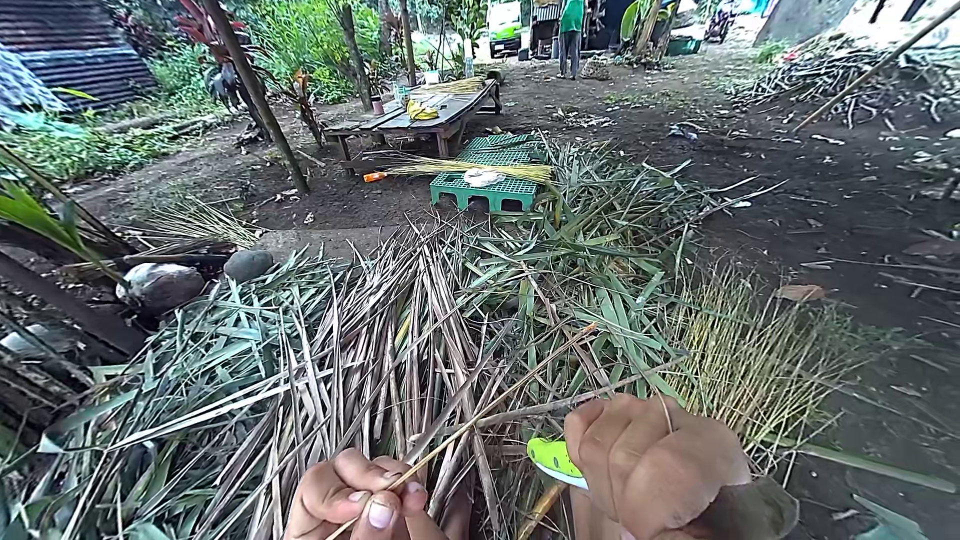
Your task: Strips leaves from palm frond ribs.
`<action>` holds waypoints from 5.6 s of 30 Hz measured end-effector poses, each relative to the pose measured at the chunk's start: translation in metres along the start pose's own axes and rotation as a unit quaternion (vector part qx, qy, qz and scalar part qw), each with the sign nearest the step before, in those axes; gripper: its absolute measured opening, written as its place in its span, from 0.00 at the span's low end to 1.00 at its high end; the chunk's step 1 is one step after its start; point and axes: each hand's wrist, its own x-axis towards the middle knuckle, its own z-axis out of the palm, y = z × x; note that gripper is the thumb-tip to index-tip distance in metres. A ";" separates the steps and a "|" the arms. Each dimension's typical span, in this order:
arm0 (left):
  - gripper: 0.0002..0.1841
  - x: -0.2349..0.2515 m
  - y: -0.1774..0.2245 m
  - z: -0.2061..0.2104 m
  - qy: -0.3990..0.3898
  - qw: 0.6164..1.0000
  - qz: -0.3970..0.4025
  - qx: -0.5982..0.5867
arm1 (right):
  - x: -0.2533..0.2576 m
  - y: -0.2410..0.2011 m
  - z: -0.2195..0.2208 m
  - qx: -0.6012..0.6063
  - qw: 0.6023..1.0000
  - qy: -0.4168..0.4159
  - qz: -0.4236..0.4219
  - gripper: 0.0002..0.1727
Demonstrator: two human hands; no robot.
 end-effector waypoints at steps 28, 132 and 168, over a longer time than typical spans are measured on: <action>0.06 0.000 0.001 -0.003 -0.010 1.000 -0.019 -0.003 | 0.009 0.004 -0.009 0.123 0.962 -0.001 0.245 0.26; 0.04 -0.009 -0.006 -0.006 -0.114 0.915 0.157 0.354 | 0.004 -0.011 0.014 -0.298 0.936 -0.102 0.156 0.26; 0.13 -0.010 0.003 0.002 -0.097 0.932 0.099 0.334 | -0.008 -0.001 0.014 -0.309 0.929 -0.177 0.105 0.26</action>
